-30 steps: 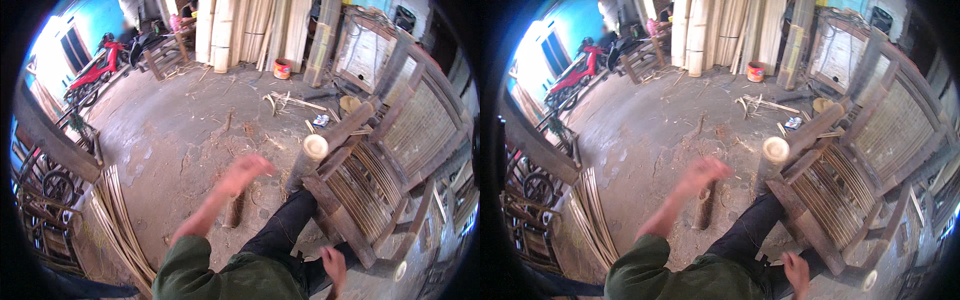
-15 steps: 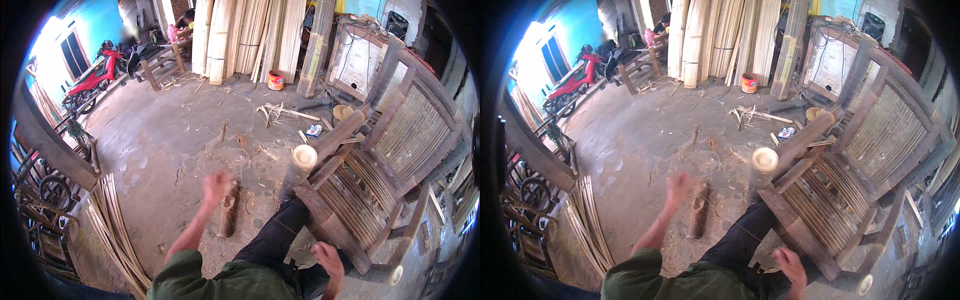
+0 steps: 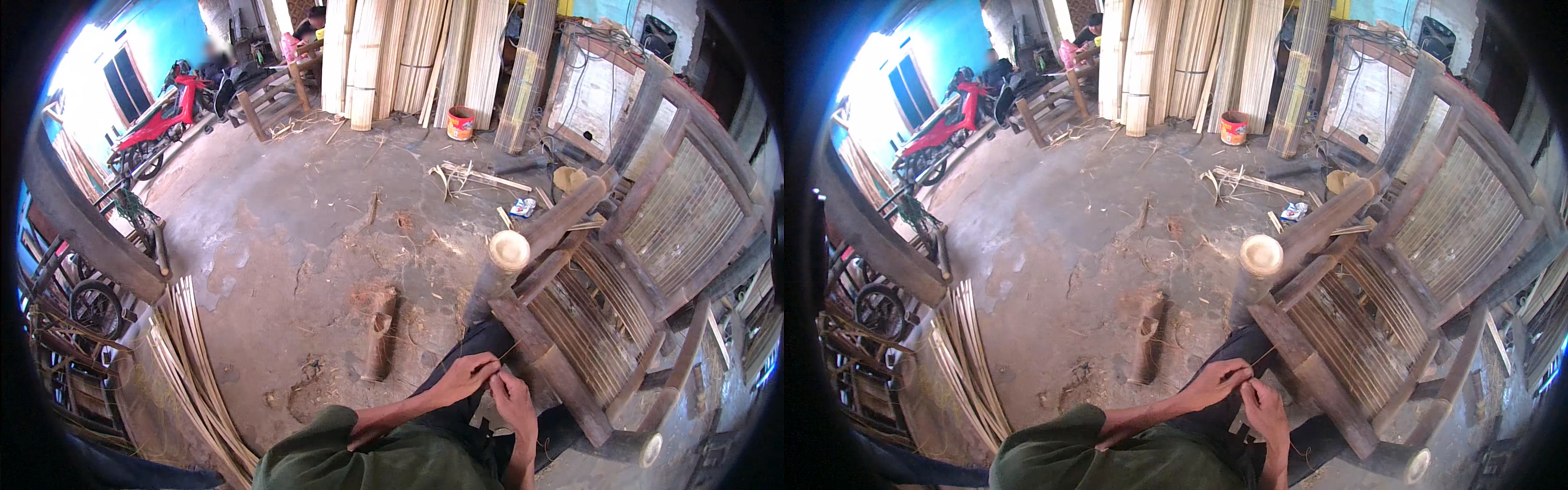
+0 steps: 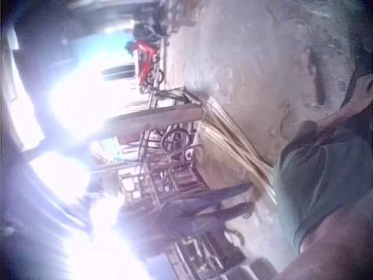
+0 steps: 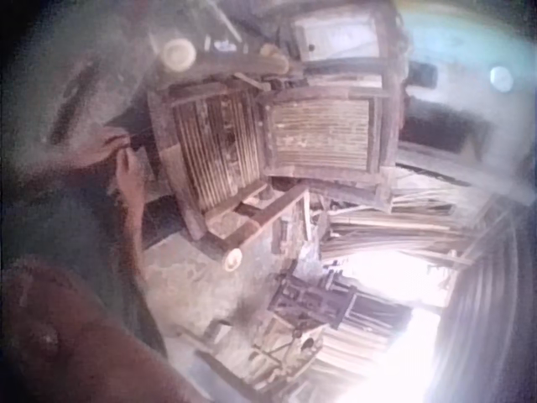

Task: The person weaves thin bamboo strips into the seat of a bamboo chair using their hands. They interlace the strips through the existing frame to form a woven seat surface.

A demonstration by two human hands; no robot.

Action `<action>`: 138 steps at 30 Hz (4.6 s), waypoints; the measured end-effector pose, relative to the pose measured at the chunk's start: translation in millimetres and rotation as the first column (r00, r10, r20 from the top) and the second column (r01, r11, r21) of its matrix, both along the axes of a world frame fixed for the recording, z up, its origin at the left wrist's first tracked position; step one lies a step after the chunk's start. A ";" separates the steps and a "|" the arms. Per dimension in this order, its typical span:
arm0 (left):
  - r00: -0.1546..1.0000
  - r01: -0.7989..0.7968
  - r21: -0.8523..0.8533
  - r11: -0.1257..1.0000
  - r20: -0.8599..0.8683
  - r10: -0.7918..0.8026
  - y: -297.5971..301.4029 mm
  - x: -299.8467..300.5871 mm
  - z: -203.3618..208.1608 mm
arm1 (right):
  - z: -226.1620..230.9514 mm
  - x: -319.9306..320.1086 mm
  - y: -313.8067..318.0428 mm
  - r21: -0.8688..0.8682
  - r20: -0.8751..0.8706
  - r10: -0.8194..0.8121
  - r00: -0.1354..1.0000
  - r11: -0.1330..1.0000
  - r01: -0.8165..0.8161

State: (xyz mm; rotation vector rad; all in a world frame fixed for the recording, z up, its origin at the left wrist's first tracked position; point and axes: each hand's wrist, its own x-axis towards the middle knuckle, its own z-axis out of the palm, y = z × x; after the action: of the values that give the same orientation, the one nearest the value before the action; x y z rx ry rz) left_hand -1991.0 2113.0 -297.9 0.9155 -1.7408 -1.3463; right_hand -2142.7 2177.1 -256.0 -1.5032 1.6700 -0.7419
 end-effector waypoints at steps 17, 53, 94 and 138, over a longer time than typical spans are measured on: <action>0.865 -0.305 -0.292 0.906 0.313 0.393 -50.3 92.2 -25.8 | 6.5 -72.9 78.5 0.134 0.124 -0.364 0.923 0.928 0.348; 0.998 0.057 -0.013 0.998 0.024 -0.057 -3.0 7.3 8.7 | -6.6 -6.1 18.5 -0.027 0.014 -0.146 0.989 0.989 0.147; 0.999 0.011 0.003 1.000 0.038 -0.011 -13.8 -9.3 0.3 | 11.4 -16.3 20.8 0.013 0.038 -0.196 0.980 0.981 0.196; 0.953 0.303 0.269 0.914 -0.077 -0.293 -20.1 -22.6 8.1 | 38.4 -44.5 19.2 -0.130 0.097 -0.217 0.971 0.965 0.229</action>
State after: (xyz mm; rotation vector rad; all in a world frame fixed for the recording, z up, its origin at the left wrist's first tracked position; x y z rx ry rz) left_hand -2013.6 2092.9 -289.8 0.7873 -1.7424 -1.8327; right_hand -2187.2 2196.3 -217.6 -1.3707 1.7738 -1.0478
